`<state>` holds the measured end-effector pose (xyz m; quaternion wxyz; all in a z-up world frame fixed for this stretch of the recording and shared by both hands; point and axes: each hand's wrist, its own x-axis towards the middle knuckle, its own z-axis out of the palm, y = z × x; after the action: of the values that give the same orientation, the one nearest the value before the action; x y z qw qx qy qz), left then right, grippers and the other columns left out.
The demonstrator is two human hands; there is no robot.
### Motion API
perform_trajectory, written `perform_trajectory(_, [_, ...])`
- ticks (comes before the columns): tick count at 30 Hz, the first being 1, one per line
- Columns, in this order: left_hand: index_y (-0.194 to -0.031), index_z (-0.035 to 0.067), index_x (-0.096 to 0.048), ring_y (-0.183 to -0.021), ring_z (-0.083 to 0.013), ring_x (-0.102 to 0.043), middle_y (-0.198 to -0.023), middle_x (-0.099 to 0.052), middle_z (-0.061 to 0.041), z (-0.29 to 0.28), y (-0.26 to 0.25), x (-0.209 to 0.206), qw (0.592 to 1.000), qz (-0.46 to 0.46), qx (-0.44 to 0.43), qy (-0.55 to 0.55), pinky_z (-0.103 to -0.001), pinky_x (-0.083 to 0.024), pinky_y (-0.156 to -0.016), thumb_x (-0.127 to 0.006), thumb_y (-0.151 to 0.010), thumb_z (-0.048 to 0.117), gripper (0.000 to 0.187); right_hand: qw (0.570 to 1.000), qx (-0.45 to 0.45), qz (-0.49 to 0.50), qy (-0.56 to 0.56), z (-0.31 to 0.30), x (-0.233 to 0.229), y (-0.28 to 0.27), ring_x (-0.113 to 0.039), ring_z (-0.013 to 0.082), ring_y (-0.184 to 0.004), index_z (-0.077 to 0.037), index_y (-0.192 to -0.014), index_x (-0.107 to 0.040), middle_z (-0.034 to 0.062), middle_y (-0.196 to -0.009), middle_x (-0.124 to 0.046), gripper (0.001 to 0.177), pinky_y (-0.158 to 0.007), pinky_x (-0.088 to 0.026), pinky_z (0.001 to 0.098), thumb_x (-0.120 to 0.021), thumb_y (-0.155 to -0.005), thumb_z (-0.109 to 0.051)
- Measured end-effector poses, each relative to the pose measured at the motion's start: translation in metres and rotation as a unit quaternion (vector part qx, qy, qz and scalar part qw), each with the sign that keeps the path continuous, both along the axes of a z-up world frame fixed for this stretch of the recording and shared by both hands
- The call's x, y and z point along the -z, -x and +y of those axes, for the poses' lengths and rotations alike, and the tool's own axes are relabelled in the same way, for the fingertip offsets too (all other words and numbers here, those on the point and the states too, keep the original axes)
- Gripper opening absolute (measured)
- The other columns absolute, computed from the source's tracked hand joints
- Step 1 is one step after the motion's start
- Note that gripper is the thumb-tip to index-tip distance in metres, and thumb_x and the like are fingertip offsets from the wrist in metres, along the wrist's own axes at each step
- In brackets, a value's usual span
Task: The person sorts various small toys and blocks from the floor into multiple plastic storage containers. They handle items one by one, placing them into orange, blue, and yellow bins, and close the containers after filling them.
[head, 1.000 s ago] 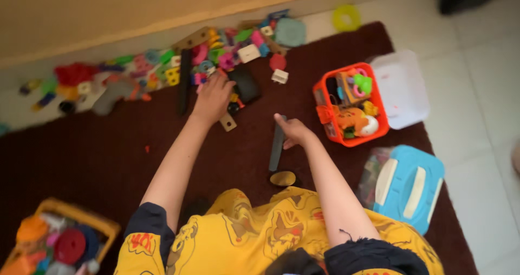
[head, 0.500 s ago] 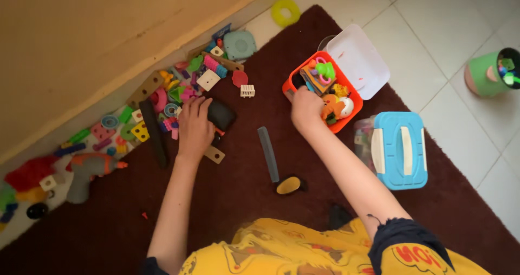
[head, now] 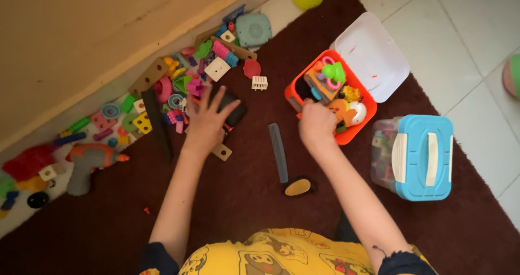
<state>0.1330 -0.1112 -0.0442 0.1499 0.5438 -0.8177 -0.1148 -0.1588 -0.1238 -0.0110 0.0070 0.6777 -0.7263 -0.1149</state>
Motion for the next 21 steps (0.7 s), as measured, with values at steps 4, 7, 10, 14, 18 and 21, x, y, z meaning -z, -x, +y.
perform_trajectory(4, [-0.142,0.030,-0.056,-0.149,-0.0367,-0.030,-0.156,-0.043,-0.009,-0.009,0.013,0.004,0.997,-0.062,0.034,0.009,-0.078,-0.009,-0.113,-0.084,-0.060,0.010,0.088,0.999,0.005,0.009,-0.034,0.015,0.002,-0.031,-0.076,0.0317,-0.077,-0.007,-0.106,-0.066,0.0143,-0.089,-0.074,0.016,-0.063,-0.061,0.0441,-0.063,-0.090,-0.009])
perform_trajectory(7, [-0.144,0.028,-0.056,-0.149,-0.0330,-0.034,-0.153,-0.048,-0.003,-0.011,0.015,0.008,0.993,-0.116,0.023,0.010,-0.075,-0.011,-0.117,-0.084,-0.064,0.011,0.086,0.999,-0.002,-0.002,-0.049,0.025,0.006,-0.053,-0.076,0.0313,-0.076,-0.007,-0.105,-0.065,0.0135,-0.089,-0.073,0.014,-0.063,-0.061,0.0438,-0.062,-0.092,-0.009])
perform_trajectory(10, [-0.146,0.023,-0.055,-0.146,-0.0311,-0.037,-0.149,-0.049,-0.002,-0.012,0.015,0.012,0.989,-0.145,0.028,-0.003,-0.074,-0.012,-0.117,-0.086,-0.061,0.015,0.091,0.999,-0.033,-0.008,-0.020,0.035,0.008,-0.068,-0.075,0.0302,-0.077,-0.008,-0.103,-0.066,0.0127,-0.088,-0.073,0.013,-0.066,-0.060,0.0430,-0.064,-0.090,-0.009])
perform_trajectory(14, [-0.148,0.014,-0.053,-0.141,-0.0298,-0.039,-0.144,-0.051,-0.005,-0.019,0.018,0.015,0.980,-0.196,0.038,0.007,-0.072,-0.013,-0.119,-0.088,-0.063,0.027,0.093,0.999,-0.039,-0.027,-0.027,0.038,0.004,-0.074,-0.075,0.0308,-0.075,-0.007,-0.102,-0.065,0.0137,-0.087,-0.073,0.018,-0.065,-0.060,0.0438,-0.068,-0.085,-0.010])
perform_trajectory(18, [-0.143,0.016,-0.054,-0.140,-0.0286,-0.040,-0.142,-0.052,-0.003,-0.025,0.021,0.014,0.963,-0.258,0.055,0.047,-0.068,-0.014,-0.117,-0.088,-0.062,0.034,0.090,0.996,-0.027,-0.085,-0.020,0.041,-0.006,-0.070,-0.073,0.0355,-0.073,-0.006,-0.103,-0.065,0.0154,-0.082,-0.071,0.019,-0.063,-0.058,0.0484,-0.069,-0.092,-0.021])
perform_trajectory(21, [-0.141,0.018,-0.053,-0.140,-0.0296,-0.039,-0.137,-0.053,-0.002,-0.036,0.023,0.004,0.959,-0.274,0.077,-0.001,-0.066,-0.014,-0.118,-0.091,-0.056,0.042,0.096,0.991,-0.028,-0.128,-0.006,0.043,-0.021,-0.066,-0.071,0.0385,-0.072,-0.006,-0.102,-0.064,0.0163,-0.079,-0.071,0.025,-0.062,-0.056,0.0511,-0.069,-0.094,-0.029])
